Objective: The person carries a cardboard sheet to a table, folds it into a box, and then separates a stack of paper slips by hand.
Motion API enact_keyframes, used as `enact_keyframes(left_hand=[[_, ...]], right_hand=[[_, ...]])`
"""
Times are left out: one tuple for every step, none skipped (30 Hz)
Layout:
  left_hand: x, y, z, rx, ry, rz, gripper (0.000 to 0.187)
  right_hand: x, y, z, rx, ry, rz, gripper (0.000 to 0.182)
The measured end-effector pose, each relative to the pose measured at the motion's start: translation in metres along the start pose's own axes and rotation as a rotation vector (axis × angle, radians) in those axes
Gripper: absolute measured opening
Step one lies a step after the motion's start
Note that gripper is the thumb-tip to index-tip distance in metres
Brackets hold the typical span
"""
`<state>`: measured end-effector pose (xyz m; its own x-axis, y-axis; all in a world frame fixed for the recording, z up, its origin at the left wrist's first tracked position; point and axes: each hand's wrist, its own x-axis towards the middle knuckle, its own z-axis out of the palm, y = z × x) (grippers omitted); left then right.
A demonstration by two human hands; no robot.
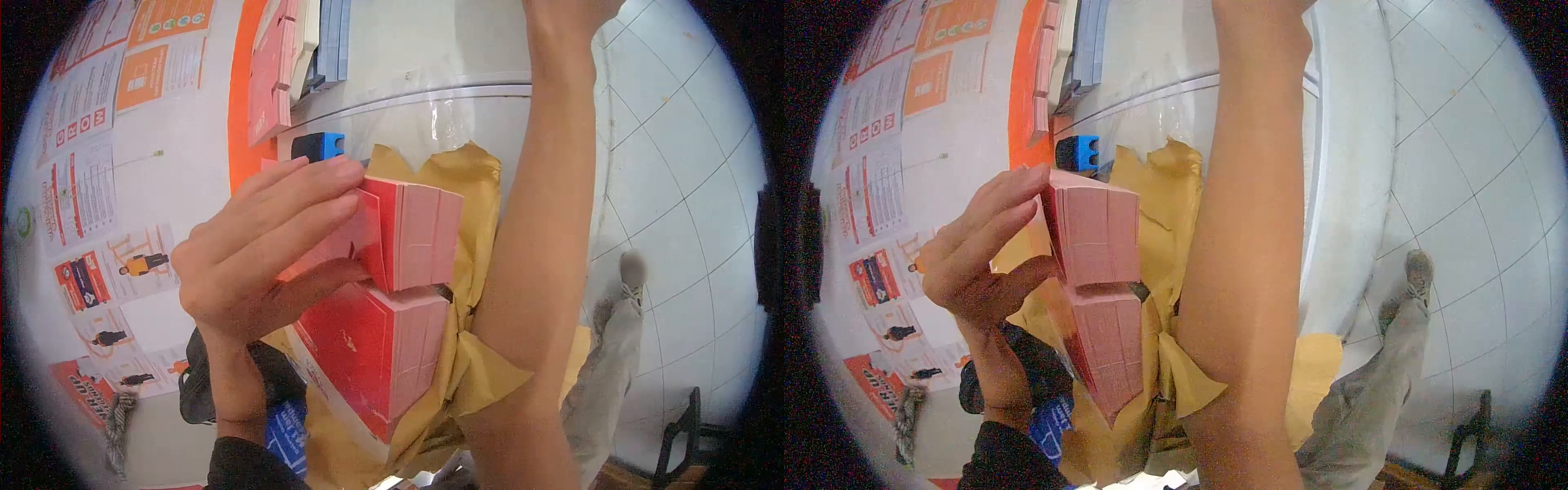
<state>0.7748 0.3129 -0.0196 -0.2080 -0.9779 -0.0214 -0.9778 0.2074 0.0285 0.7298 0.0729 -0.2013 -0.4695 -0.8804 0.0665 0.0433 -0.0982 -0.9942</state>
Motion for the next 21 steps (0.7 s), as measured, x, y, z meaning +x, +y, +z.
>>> enact_keyframes(left_hand=[[0.000, 0.000, 0.000, -0.004, -0.005, 0.011, 0.046], [0.000, -0.001, 0.001, -0.007, -0.009, 0.021, 0.047], [0.000, -0.001, 0.001, -0.010, -0.012, 0.031, 0.047], [-0.001, -0.003, 0.002, -0.008, -0.007, 0.060, 0.048], [-0.001, -0.005, 0.002, -0.008, -0.001, 0.090, 0.048], [-0.002, -0.008, 0.003, -0.007, 0.004, 0.120, 0.048], [-0.004, -0.011, 0.002, -0.006, -0.015, 0.143, 0.049], [-0.006, -0.014, 0.000, -0.003, -0.033, 0.167, 0.050], [-0.007, -0.016, -0.001, 0.000, -0.050, 0.191, 0.052], [-0.008, -0.017, 0.000, 0.003, -0.037, 0.190, 0.051], [-0.009, -0.018, 0.001, 0.006, -0.024, 0.187, 0.051], [-0.010, -0.018, 0.002, 0.008, -0.012, 0.183, 0.051], [-0.011, -0.017, 0.003, 0.019, 0.004, 0.163, 0.051], [-0.011, -0.015, 0.004, 0.028, 0.021, 0.143, 0.051], [-0.012, -0.014, 0.004, 0.038, 0.038, 0.123, 0.051], [-0.013, -0.014, 0.006, 0.038, 0.045, 0.128, 0.051], [-0.015, -0.015, 0.008, 0.039, 0.052, 0.133, 0.051], [-0.016, -0.015, 0.009, 0.038, 0.058, 0.134, 0.051], [-0.015, -0.014, 0.010, 0.054, 0.067, 0.123, 0.048], [-0.013, -0.011, 0.010, 0.071, 0.075, 0.107, 0.045], [-0.012, -0.009, 0.011, 0.089, 0.079, 0.088, 0.043]], right_hand=[[-0.001, 0.000, 0.000, 0.009, 0.002, -0.007, 0.019], [-0.001, 0.000, 0.001, 0.006, -0.001, -0.003, 0.019], [-0.001, -0.001, 0.000, 0.003, -0.004, 0.000, 0.019], [-0.001, -0.002, 0.000, 0.000, -0.008, 0.003, 0.019], [-0.002, -0.002, 0.000, 0.008, -0.002, -0.001, 0.019], [-0.002, -0.002, 0.001, 0.015, 0.004, -0.005, 0.019], [-0.003, -0.001, 0.000, 0.021, 0.011, -0.008, 0.019], [-0.002, 0.000, 0.001, 0.010, 0.016, -0.012, 0.019], [-0.002, 0.001, 0.001, 0.001, 0.022, -0.016, 0.019], [-0.002, 0.001, 0.002, -0.008, 0.028, -0.019, 0.019], [-0.002, 0.001, 0.001, -0.010, 0.019, -0.009, 0.019], [-0.002, 0.000, 0.001, -0.011, 0.009, 0.000, 0.019], [-0.001, -0.001, 0.001, -0.012, -0.001, 0.008, 0.019], [-0.001, -0.002, -0.001, -0.015, -0.008, 0.017, 0.019], [-0.002, -0.003, -0.002, -0.018, -0.015, 0.027, 0.019], [-0.002, -0.003, -0.003, -0.021, -0.021, 0.036, 0.019], [-0.001, -0.003, -0.003, -0.023, -0.018, 0.030, 0.020], [-0.001, -0.003, -0.003, -0.025, -0.019, 0.024, 0.021], [0.000, -0.002, -0.003, -0.027, -0.022, 0.020, 0.021], [0.001, -0.002, -0.002, -0.031, -0.020, 0.016, 0.022], [0.001, -0.001, -0.002, -0.035, -0.023, 0.014, 0.024]])
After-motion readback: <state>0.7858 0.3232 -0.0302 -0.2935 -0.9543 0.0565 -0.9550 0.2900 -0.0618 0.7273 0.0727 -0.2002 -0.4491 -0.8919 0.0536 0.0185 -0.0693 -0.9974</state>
